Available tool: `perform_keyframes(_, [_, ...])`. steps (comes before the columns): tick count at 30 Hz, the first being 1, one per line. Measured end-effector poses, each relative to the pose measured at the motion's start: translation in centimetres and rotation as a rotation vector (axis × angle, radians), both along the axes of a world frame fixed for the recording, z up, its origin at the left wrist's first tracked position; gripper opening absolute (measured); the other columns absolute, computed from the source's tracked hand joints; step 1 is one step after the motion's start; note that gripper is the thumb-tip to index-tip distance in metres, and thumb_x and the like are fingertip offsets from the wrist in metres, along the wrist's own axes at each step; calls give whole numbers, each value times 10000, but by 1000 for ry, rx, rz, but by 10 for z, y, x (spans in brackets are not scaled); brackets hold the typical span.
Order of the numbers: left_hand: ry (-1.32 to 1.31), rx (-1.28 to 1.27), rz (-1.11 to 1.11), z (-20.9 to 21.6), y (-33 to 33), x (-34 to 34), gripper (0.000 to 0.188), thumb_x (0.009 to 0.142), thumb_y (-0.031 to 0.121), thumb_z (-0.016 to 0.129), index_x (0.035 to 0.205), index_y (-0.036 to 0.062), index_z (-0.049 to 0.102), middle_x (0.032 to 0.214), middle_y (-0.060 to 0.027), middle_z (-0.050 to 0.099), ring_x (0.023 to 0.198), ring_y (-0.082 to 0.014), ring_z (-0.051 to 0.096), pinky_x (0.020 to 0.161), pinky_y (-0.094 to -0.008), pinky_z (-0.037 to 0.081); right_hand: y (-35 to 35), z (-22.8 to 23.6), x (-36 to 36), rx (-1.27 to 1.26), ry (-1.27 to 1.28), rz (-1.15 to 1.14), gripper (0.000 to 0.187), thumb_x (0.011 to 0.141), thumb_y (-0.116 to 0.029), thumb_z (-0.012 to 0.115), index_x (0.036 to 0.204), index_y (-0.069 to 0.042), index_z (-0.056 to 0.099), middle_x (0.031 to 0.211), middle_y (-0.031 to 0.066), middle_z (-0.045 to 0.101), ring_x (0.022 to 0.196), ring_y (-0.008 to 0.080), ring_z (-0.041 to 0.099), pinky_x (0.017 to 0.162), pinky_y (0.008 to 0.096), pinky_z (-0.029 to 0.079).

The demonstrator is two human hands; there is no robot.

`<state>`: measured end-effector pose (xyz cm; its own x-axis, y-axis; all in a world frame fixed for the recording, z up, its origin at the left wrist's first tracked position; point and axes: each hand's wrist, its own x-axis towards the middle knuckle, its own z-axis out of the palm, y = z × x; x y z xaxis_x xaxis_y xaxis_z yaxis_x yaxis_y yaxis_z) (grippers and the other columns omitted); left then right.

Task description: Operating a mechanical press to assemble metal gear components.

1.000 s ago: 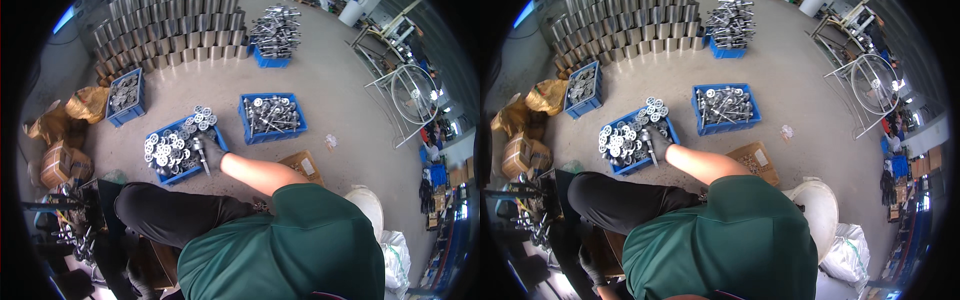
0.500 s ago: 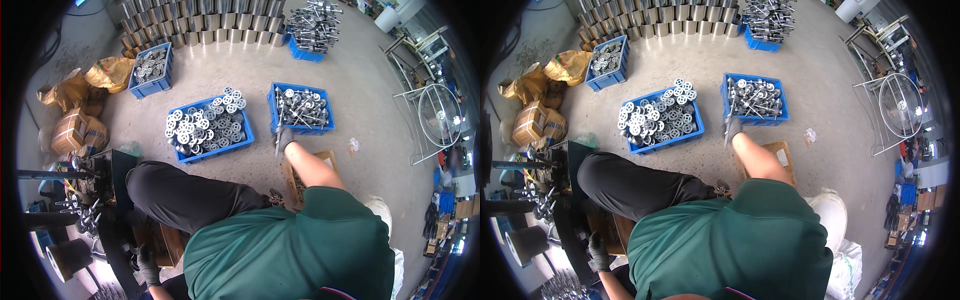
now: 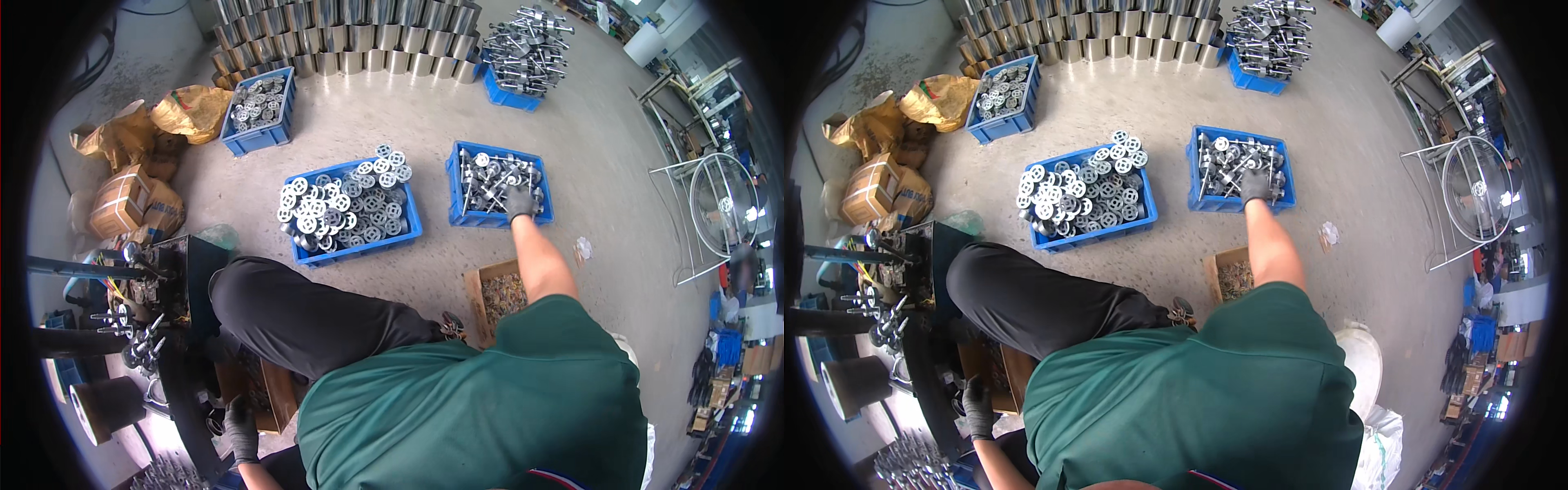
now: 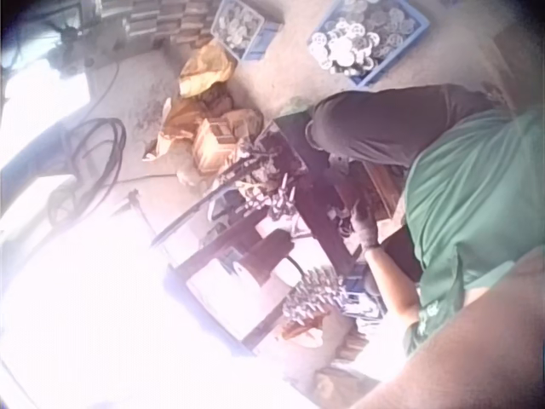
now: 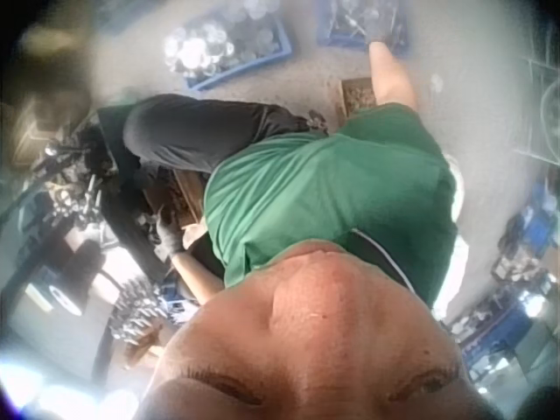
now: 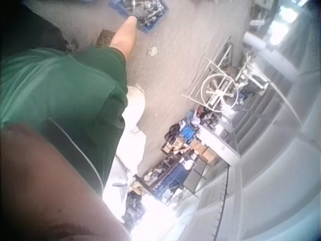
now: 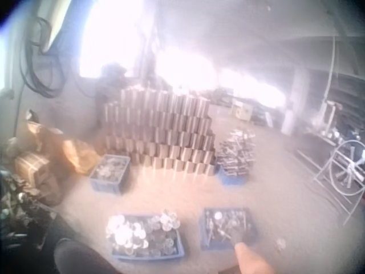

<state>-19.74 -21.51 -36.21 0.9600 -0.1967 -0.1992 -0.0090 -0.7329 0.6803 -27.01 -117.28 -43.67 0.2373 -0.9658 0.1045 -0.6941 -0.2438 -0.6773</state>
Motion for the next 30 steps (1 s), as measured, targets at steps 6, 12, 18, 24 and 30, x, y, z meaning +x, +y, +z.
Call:
perform_keyframes(6, [-90,164,-66,42,-3,-12,305,886,86,654,1184,19,671,1116,-199,671,1030,-407,623,910,-460,502,182,-49,59,122,-39,474,268,927,-249,621,1066,-53,740,992,218,742,945,327,735,842,390,547])
perform_keyframes(12, [-111,187,-18,94,-37,-22,323,883,92,689,1195,15,661,1098,-192,662,1020,-392,639,890,-441,523,297,-24,114,305,-171,854,328,951,-267,634,1094,15,725,1006,156,760,950,236,704,861,380,536])
perform_keyframes(18, [-176,182,117,119,-26,-45,324,905,120,674,1228,92,670,1163,-155,651,1081,-372,642,925,-452,526,393,124,220,415,-603,1277,230,995,-240,662,1096,-37,698,986,33,683,924,150,627,861,313,515])
perform_keyframes(24, [-386,187,323,139,-5,-71,359,883,82,716,1238,85,656,1136,-142,648,1061,-346,645,910,-420,547,568,288,240,356,-834,1909,186,981,-23,566,1123,19,677,1084,112,707,995,205,670,925,348,526])
perform_keyframes(30, [-594,-402,827,151,24,-94,289,911,7,681,1196,54,663,1101,-87,664,1019,-200,661,880,-321,554,710,298,258,-127,-548,2628,199,886,-51,645,1075,-19,699,998,170,685,915,333,683,806,393,556])
